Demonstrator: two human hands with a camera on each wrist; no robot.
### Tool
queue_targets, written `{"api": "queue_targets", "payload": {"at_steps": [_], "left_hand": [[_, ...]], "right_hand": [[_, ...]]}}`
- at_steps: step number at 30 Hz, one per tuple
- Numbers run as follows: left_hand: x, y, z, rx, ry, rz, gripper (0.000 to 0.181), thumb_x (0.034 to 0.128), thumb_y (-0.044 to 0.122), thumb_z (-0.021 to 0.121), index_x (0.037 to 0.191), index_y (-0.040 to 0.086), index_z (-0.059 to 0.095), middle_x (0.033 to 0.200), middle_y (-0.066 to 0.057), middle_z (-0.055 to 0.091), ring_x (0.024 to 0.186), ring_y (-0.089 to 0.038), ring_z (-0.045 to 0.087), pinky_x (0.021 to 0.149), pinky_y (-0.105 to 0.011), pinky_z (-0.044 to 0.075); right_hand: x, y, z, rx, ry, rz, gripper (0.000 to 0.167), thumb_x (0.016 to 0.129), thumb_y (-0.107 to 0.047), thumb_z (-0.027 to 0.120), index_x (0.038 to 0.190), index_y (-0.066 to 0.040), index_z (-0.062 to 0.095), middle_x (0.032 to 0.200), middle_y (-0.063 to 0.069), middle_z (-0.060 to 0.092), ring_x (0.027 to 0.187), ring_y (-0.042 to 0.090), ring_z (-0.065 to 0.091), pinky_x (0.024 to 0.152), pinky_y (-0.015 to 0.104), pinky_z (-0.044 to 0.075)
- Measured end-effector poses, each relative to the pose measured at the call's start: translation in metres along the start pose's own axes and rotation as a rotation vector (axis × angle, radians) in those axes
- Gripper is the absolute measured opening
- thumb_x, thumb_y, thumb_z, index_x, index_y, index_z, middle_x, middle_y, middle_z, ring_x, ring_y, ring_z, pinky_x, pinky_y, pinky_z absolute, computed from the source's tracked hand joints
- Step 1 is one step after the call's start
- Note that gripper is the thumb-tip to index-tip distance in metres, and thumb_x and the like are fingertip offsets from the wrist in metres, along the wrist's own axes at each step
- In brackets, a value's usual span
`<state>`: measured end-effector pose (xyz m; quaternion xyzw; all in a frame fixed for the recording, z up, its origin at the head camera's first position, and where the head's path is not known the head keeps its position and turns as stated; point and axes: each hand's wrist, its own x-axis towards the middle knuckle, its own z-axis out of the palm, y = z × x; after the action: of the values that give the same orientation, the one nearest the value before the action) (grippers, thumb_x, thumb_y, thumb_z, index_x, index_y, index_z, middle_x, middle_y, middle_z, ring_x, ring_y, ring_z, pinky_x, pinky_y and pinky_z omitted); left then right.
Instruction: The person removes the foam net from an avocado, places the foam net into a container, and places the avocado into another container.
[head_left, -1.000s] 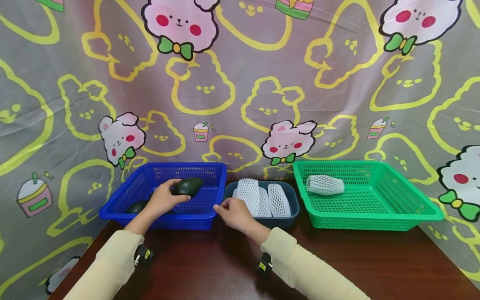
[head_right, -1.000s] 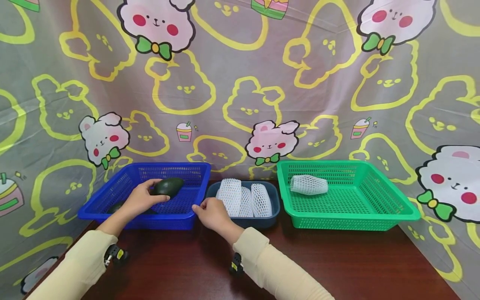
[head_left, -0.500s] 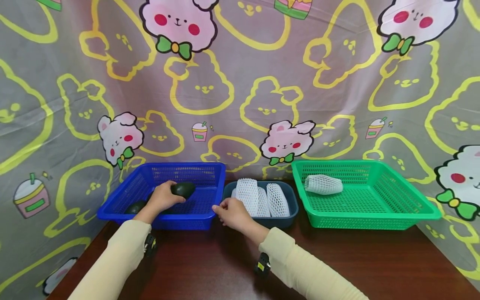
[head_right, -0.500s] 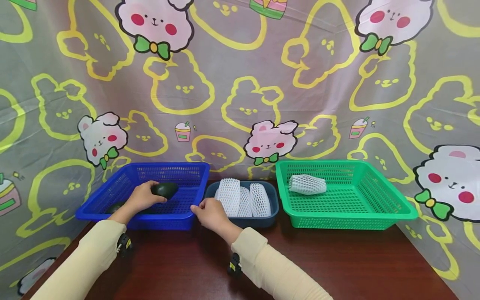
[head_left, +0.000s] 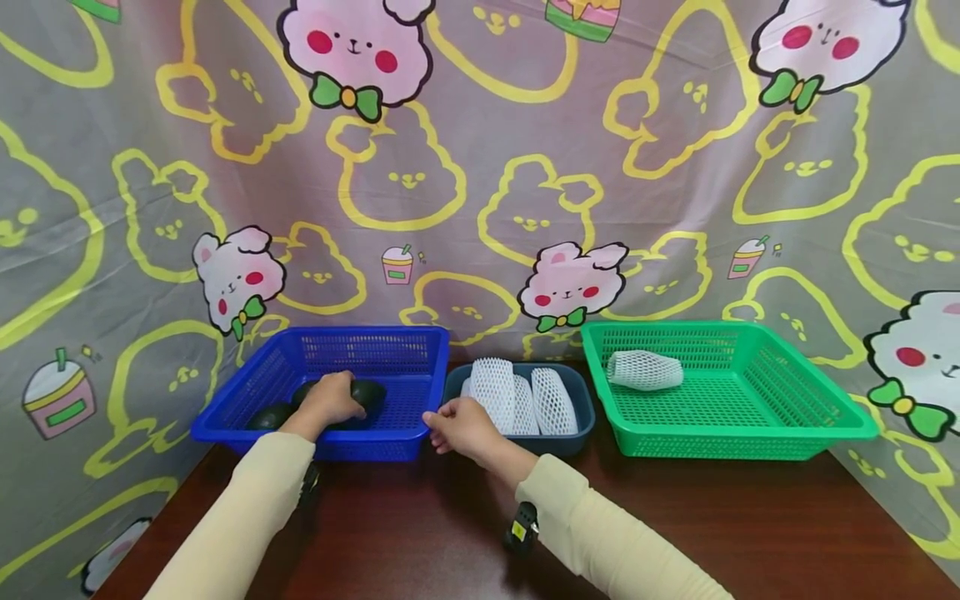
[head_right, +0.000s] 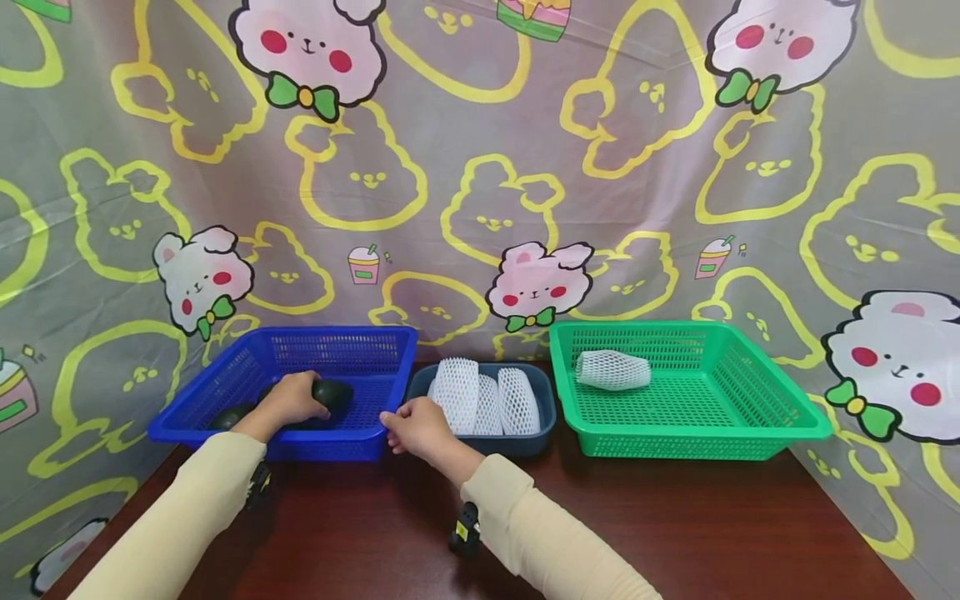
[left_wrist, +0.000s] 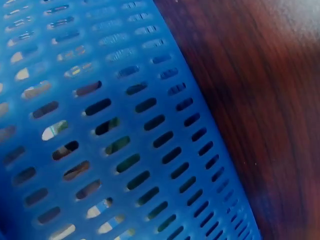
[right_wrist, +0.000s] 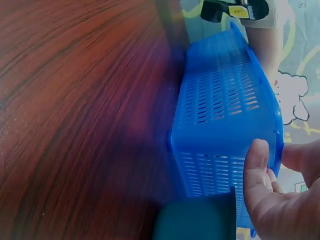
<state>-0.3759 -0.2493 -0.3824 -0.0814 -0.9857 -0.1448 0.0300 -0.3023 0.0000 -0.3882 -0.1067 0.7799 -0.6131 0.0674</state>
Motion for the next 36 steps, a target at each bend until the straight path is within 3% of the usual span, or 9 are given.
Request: {"api": "queue_targets", "payload": {"at_steps": [8,17,36], "left_hand": [[0.001,0.0007,0.0014,0.087,-0.04,0.036,0.054,0.067,0.015,0.086,0.102,-0.013,0.056,0.101,-0.032,0.06,0.098,-0.049,0.058,0.081,-0.056,0.048],[0.0013,0.0018,0.0013,0.114,-0.063,0.006,0.054,0.0671,0.016,0.087,0.101,-0.011,0.056,0.102,-0.032,0.06,0.097,-0.048,0.059,0.082,-0.056,0.048],[-0.0045,-0.0003,-0.004,0.126,-0.043,0.014,0.058,0.0665,0.019,0.088,0.104,-0.011,0.056,0.103,-0.031,0.059,0.098,-0.048,0.058,0.082,-0.055,0.048]], "right_hand": [[0.0005,-0.0038,0.0017,0.083,-0.006,0.071,0.022,0.096,-0.009,0.061,0.081,0.006,0.064,0.061,0.008,0.06,0.05,0.012,0.057,0.055,0.032,0.056],[0.0011,-0.005,0.0024,0.104,-0.013,0.092,0.022,0.096,-0.009,0.06,0.081,0.006,0.063,0.062,0.008,0.06,0.052,0.012,0.058,0.063,0.039,0.058],[-0.0016,-0.006,0.0014,0.106,-0.011,0.077,0.02,0.096,-0.009,0.061,0.082,0.006,0.062,0.063,0.009,0.06,0.053,0.013,0.058,0.059,0.035,0.057]]}}
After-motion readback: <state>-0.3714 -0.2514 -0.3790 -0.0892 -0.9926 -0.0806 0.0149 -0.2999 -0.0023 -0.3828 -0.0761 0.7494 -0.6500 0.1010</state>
